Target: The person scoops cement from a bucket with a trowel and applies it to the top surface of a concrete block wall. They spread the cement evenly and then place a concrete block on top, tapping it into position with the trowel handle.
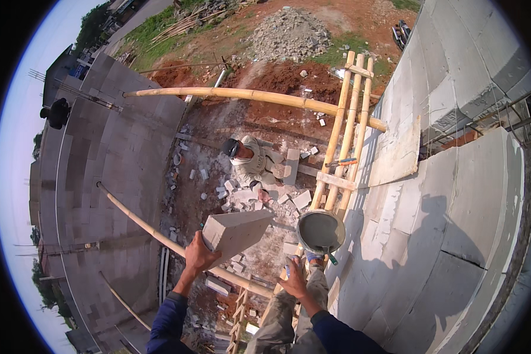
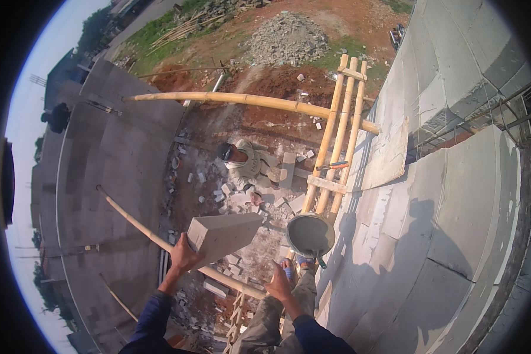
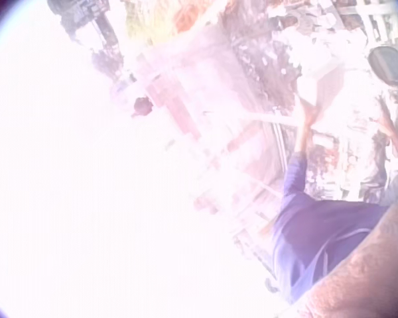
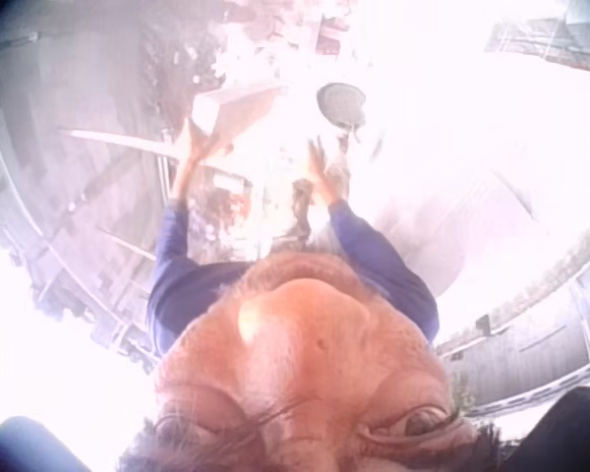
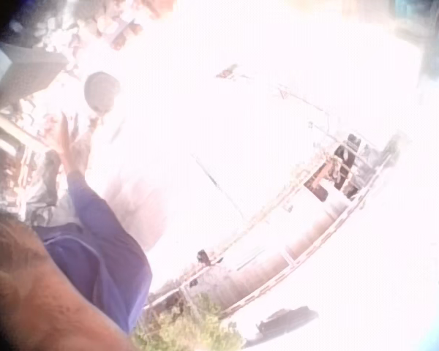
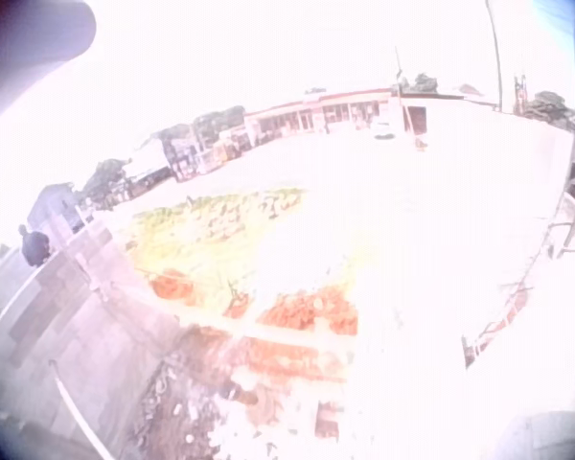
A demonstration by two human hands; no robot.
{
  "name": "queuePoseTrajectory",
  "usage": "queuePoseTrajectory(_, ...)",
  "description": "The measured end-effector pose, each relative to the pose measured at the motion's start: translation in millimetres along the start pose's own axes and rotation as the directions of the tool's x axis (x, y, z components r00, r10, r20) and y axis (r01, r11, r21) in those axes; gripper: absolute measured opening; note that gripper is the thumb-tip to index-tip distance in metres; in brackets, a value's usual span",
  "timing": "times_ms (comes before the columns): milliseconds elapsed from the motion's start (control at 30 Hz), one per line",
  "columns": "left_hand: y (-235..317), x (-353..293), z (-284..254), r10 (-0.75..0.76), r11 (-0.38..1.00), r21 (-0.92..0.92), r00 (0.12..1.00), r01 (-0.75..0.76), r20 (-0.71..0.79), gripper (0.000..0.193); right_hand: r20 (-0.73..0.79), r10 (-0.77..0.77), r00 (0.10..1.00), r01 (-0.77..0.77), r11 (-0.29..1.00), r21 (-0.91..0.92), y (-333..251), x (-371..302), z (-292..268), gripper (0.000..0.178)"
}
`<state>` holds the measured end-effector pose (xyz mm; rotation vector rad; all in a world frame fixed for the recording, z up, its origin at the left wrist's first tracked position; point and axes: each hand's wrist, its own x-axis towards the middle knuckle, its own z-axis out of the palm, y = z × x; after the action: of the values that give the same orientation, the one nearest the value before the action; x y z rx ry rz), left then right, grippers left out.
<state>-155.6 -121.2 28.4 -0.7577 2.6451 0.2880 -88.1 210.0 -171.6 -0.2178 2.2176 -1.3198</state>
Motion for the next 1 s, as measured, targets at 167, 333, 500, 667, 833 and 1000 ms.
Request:
queuePoseTrajectory(167, 40, -145, -258, 0.237, 0.960, 0.113, 0.958, -0.256, 0.160, 0.080, 0.167, -0.462, 0.871, 0.464, 0.885, 0.028, -177, 15, -86, 0.125)
queuePoseTrajectory(333, 92, -254, -470, 0.471, 0.853, 0.142, 0.857, -0.503, 0.210, 0.080, 0.238, -0.689, 0.684, 0.609, 0.720, 0.333, -323, -49, -108, 0.121)
queuePoseTrajectory(500, 95, -345, -585, 0.577, 0.762, 0.214, 0.792, -0.610, 0.200, 0.089, 0.160, -0.700, 0.696, 0.545, 0.660, 0.517, -431, -145, -161, 0.105)
queuePoseTrajectory(667, -19, -358, -609, 0.604, 0.643, -0.177, 0.635, -0.745, -0.482, 0.140, 0.124, -0.631, 0.766, 0.542, 0.736, 0.406, -519, -198, -239, 0.107)
queuePoseTrajectory(833, -143, -226, -305, 0.539, -0.678, -0.665, 0.404, -0.314, -0.739, 0.147, -0.195, -0.632, 0.750, 0.652, 0.756, 0.055, -555, -236, -269, 0.111)
queuePoseTrajectory(1000, 109, -256, -222, -0.018, -0.735, -0.608, 0.905, -0.300, -0.424, 0.088, -0.198, -0.542, 0.817, 0.480, 0.829, -0.288, -565, -245, -287, 0.109)
